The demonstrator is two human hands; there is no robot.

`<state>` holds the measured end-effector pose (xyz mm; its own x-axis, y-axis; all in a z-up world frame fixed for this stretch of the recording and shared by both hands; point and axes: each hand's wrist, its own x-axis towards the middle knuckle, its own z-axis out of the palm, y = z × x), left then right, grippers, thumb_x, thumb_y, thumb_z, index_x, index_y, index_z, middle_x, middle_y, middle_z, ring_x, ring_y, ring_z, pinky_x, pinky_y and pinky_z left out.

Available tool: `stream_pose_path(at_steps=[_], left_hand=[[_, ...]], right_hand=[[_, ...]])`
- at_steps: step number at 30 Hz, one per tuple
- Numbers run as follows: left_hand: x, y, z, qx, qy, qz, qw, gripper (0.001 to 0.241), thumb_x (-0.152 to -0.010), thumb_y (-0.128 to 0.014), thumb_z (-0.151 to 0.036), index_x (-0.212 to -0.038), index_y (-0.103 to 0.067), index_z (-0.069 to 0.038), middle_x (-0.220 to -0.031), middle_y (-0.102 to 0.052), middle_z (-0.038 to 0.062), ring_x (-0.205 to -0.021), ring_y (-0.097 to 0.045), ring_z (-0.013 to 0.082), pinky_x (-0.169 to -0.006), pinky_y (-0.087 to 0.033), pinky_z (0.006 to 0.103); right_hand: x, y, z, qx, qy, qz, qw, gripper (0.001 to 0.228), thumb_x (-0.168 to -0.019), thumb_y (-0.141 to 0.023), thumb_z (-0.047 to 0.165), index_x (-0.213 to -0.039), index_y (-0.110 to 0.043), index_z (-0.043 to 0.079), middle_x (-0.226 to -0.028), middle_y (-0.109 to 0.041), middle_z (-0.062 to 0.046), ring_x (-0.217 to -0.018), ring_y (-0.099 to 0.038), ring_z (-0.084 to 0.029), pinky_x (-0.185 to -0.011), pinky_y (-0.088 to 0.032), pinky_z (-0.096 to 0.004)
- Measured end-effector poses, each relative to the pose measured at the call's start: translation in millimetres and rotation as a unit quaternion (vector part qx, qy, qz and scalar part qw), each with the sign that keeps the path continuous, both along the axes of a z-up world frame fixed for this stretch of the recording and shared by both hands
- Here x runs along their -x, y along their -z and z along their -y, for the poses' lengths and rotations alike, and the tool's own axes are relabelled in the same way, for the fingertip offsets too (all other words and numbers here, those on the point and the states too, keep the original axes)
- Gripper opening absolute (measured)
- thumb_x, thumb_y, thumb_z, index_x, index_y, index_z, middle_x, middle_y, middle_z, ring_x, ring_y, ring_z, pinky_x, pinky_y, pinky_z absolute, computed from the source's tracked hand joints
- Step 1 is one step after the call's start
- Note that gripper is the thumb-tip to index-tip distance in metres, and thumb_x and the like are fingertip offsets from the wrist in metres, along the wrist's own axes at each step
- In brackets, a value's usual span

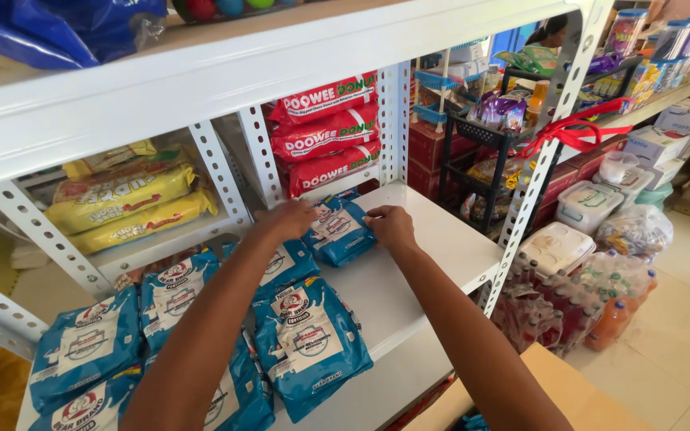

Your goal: Stocking shelves with milk powder packets from a box.

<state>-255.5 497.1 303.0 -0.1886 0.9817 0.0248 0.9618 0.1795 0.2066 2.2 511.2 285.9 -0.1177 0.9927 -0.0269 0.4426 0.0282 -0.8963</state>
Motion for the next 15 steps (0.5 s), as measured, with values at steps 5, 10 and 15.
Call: stream_pose_path(at_steps=[5, 10, 15], left_hand=[[-69.6, -39.3, 73.2, 0.086, 0.015, 0.004, 0.996, 0.079, -0.09, -0.021, -0.078, -0.158, -0.026, -0.038, -0.169, -0.02, 0.005, -0.156, -0.018, 0.0385, -0.116, -0.005, 0.0803], [-78.4, -31.1, 79.1, 0.111, 0.032, -0.058, 0.992, 0.089, -0.086, -0.02, -0.086, -0.163, -0.009, -0.043, -0.173, 0.001, 0.005, -0.157, -0.001, 0.0424, -0.117, 0.004, 0.0768], [-81.8, -30.8, 79.9, 0.122, 0.029, -0.088, 0.988, 0.09, -0.087, -0.023, -0.087, -0.164, -0.008, -0.042, -0.173, 0.003, 0.007, -0.157, 0.001, 0.0444, -0.118, 0.006, 0.076]], right_hand=[[5.5, 4.7, 10.0, -0.03, 0.059, -0.04, 0.997, 0.027, -0.09, -0.077, 0.021, -0.115, -0.079, 0.009, -0.098, -0.079, -0.014, -0.075, -0.076, -0.024, -0.065, -0.063, -0.034], [-5.7, 0.4, 29.4, -0.129, 0.028, -0.014, 0.991, 0.027, -0.089, -0.076, 0.022, -0.113, -0.078, 0.009, -0.1, -0.078, -0.013, -0.084, -0.076, -0.028, -0.076, -0.062, -0.04], [-19.9, -5.1, 58.4, -0.423, 0.017, 0.113, 0.899, 0.036, -0.091, -0.066, 0.014, -0.126, -0.071, 0.007, -0.128, -0.068, -0.014, -0.113, -0.062, -0.038, -0.088, -0.053, -0.048]])
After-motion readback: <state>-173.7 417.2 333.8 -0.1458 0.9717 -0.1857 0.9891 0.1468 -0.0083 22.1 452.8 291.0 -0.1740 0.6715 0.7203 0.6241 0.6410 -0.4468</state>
